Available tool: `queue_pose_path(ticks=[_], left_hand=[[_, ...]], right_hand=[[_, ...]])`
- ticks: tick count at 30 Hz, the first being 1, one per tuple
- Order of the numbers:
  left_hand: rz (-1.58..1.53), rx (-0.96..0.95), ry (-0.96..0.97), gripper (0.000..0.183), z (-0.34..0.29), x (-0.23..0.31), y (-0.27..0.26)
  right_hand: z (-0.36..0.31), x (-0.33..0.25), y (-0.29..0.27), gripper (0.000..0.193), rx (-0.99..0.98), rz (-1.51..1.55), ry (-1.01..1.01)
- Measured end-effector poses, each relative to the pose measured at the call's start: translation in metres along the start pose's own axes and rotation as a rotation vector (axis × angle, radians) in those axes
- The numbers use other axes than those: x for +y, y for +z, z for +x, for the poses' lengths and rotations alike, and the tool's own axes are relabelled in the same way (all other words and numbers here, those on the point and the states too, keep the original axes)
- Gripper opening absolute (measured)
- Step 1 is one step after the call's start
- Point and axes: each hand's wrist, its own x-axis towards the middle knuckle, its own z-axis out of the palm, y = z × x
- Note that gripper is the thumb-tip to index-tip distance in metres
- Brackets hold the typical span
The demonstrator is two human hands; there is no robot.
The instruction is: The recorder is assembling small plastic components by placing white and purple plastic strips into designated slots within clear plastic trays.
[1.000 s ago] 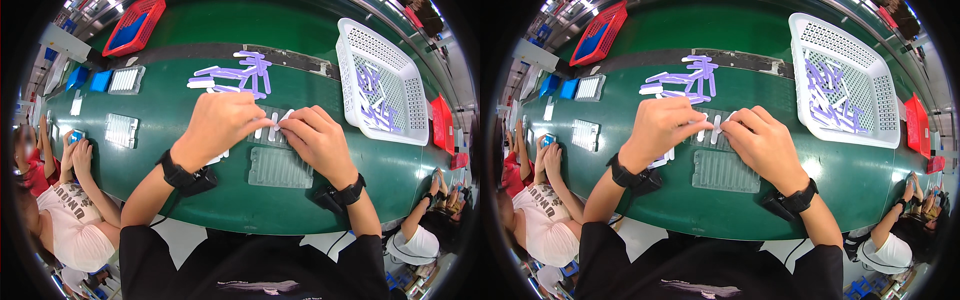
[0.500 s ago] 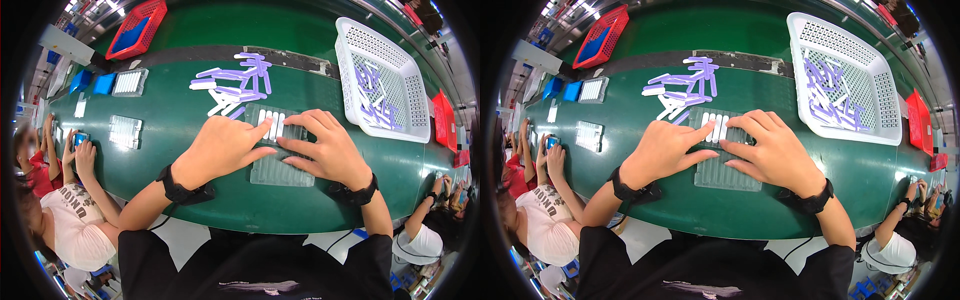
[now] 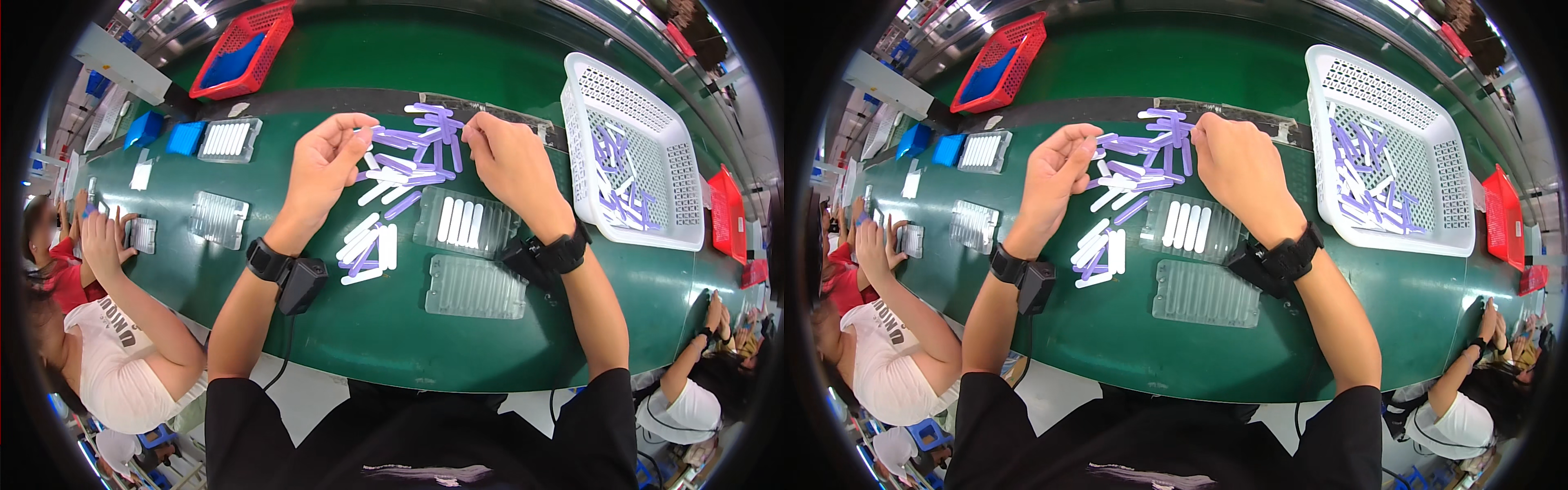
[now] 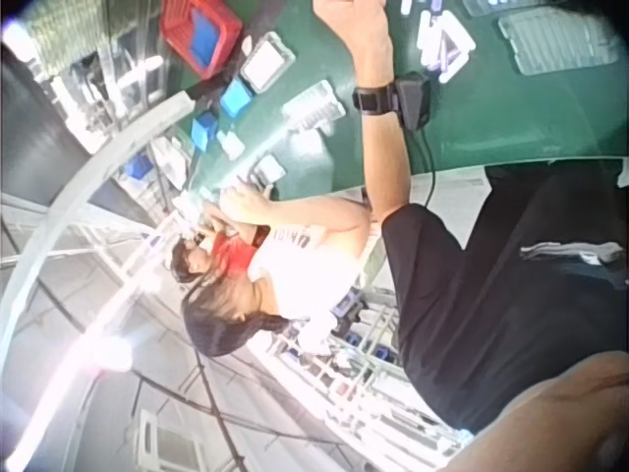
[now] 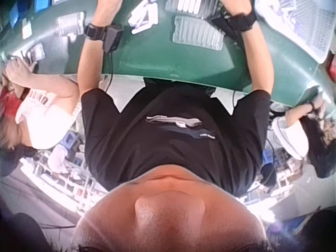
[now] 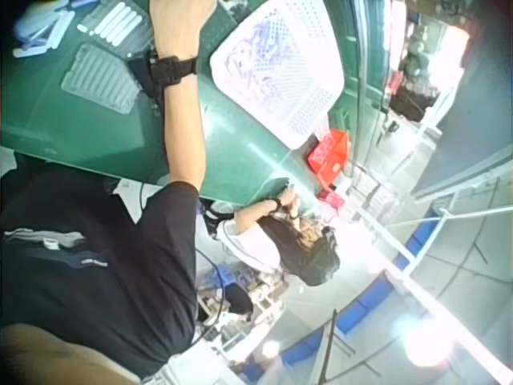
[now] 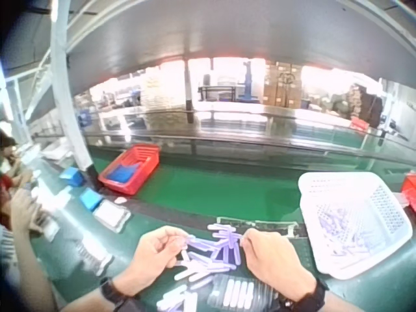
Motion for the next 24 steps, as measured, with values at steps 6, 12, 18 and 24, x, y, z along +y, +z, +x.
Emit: queue_pose_path(ticks=[6, 12, 18, 24], left_hand=[[0.427, -0.078, 0.238, 0.014, 0.002, 0.008, -0.004], [0.948, -0.353, 0.370, 0.015, 0.015, 0.026, -0.008], [0.894, -0.265, 0.279, 0.014, 0.013, 0.021, -0.009], [0.861, -0.153, 0.188, 0.015, 0.007, 0.018, -0.010]], right_hand=[[0.006, -0.006, -0.015, 0.018, -0.263, 0.062, 0.083], [-0.003, -0.013, -0.020, 0.011, -0.126, -0.150, -0.052], [-0.004, -0.009, -0.026, 0.008, -0.262, -0.288, -0.008], [-0.006, -0.012, -0.025, 0.008, -0.295, -0.361, -0.015]])
